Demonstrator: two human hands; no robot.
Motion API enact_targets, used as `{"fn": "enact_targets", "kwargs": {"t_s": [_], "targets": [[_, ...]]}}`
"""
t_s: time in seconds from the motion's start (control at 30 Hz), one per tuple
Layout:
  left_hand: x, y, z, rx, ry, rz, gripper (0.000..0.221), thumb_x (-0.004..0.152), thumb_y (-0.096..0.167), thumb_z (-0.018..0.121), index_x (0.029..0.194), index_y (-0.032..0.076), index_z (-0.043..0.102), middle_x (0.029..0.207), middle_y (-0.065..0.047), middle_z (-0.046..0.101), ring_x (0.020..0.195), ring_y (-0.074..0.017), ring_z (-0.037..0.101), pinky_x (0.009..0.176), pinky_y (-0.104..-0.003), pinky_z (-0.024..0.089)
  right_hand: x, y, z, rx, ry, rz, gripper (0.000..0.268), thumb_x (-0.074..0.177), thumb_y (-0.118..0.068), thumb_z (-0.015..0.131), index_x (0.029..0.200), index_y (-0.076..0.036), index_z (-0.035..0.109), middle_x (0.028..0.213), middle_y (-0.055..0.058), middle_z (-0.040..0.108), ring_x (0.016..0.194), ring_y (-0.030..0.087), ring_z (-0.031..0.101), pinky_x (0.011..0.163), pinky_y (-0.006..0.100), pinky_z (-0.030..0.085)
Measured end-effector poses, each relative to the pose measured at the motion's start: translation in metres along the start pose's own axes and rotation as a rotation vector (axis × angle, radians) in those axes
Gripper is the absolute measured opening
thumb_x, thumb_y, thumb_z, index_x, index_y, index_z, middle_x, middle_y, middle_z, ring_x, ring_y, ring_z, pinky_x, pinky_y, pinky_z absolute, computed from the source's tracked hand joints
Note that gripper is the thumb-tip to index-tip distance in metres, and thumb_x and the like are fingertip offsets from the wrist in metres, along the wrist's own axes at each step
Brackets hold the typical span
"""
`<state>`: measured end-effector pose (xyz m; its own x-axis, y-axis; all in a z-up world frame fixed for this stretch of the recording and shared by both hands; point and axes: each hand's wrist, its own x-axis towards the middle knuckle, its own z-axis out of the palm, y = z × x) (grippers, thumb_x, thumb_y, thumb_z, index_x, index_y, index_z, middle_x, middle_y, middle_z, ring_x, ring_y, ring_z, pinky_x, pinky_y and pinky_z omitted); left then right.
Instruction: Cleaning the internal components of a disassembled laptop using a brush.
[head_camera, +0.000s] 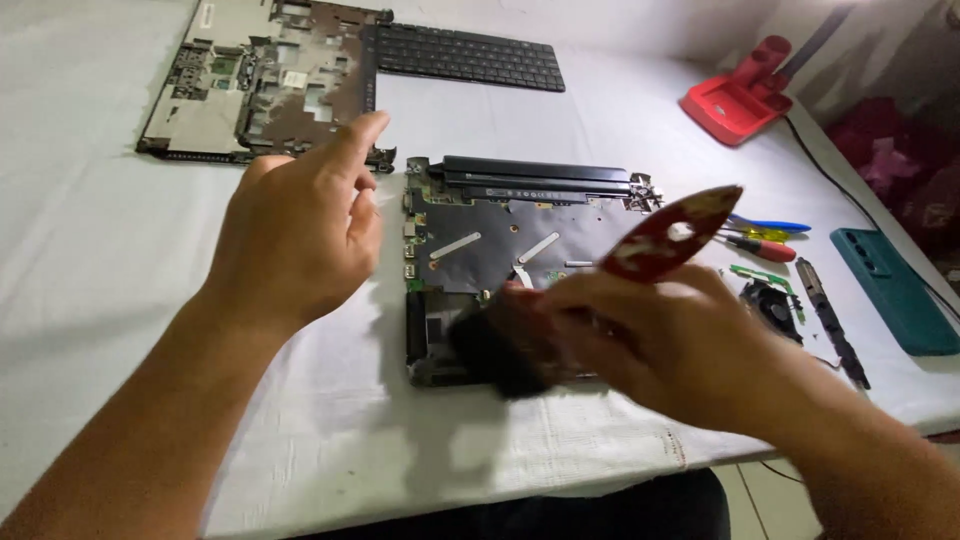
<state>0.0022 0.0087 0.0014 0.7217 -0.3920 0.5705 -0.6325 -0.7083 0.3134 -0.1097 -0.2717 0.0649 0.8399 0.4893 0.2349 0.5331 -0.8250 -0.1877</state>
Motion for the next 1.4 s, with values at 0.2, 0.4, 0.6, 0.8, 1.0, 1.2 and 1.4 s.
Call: {"fn": "enact_targets", "kwargs": {"t_s": [0.2,0.4,0.6,0.8,1.0,1.2,1.4], "targets": [[-0.002,0.005,0.007,0.001,-0.030,0.001,0.057,0.092,0.007,0.052,0.148,0.006,0.051,0.098,-0.006,0.074,0.072,-0.0307,0.065,0.085,-0.050,0.044,-0.037,0.018,-0.032,-0.460,-0.101,0.338,0.027,0.080,-0.043,0.072,0.107,-0.046,0.075,0.092,-0.011,0.080,0.077,0.024,0.076,0.059,0.044,0.058],[-0.003,0.008,0.015,0.045,-0.036,0.038,0.057,0.092,0.008,0.052,0.149,0.006,0.051,0.093,-0.004,0.072,0.076,-0.0303,0.063,0.086,-0.050,0.045,-0.019,-0.010,-0.020,-0.249,0.102,-0.239,0.018,0.091,-0.021,0.072,0.109,-0.023,0.073,0.073,-0.003,0.072,0.051,0.015,0.064,0.043,0.039,0.055],[-0.004,0.009,0.014,0.057,-0.057,0.021,0.059,0.092,0.010,0.051,0.151,0.007,0.051,0.092,-0.004,0.072,0.077,-0.0315,0.063,0.087,-0.051,0.045,0.016,-0.027,0.012,-0.152,0.354,-0.295,0.009,0.101,-0.008,0.063,0.099,-0.014,0.069,0.071,0.001,0.067,0.047,0.014,0.054,0.040,0.027,0.043],[-0.003,0.002,0.012,0.062,-0.020,0.054,0.057,0.092,0.007,0.051,0.149,0.006,0.050,0.094,-0.005,0.072,0.078,-0.0308,0.064,0.082,-0.050,0.045,0.025,-0.023,0.028,0.094,0.341,-0.198,0.010,0.097,-0.014,0.068,0.102,-0.013,0.075,0.079,0.006,0.074,0.054,0.019,0.066,0.046,0.031,0.052],[-0.002,0.003,0.008,0.030,-0.009,0.026,0.062,0.087,0.002,0.053,0.148,0.006,0.051,0.098,-0.004,0.074,0.083,-0.0287,0.067,0.083,-0.050,0.046,0.022,-0.033,0.035,0.135,0.324,-0.197,0.011,0.096,-0.011,0.065,0.102,-0.009,0.073,0.090,0.011,0.077,0.064,0.023,0.071,0.056,0.033,0.056],[-0.002,0.003,0.005,0.009,-0.004,0.014,0.066,0.083,0.000,0.055,0.148,0.006,0.050,0.100,-0.003,0.075,0.086,-0.0258,0.069,0.085,-0.050,0.045,0.017,-0.038,0.032,0.177,0.367,-0.252,0.010,0.096,-0.008,0.067,0.104,-0.010,0.072,0.084,0.004,0.076,0.060,0.015,0.066,0.056,0.028,0.052],[-0.003,0.005,0.003,-0.005,-0.012,0.008,0.063,0.086,0.000,0.055,0.148,0.006,0.051,0.100,-0.005,0.075,0.088,-0.0273,0.069,0.087,-0.052,0.045,0.009,-0.024,0.030,0.227,0.244,-0.302,0.009,0.097,-0.011,0.064,0.102,-0.010,0.072,0.080,0.004,0.075,0.059,0.017,0.068,0.054,0.028,0.053]]}}
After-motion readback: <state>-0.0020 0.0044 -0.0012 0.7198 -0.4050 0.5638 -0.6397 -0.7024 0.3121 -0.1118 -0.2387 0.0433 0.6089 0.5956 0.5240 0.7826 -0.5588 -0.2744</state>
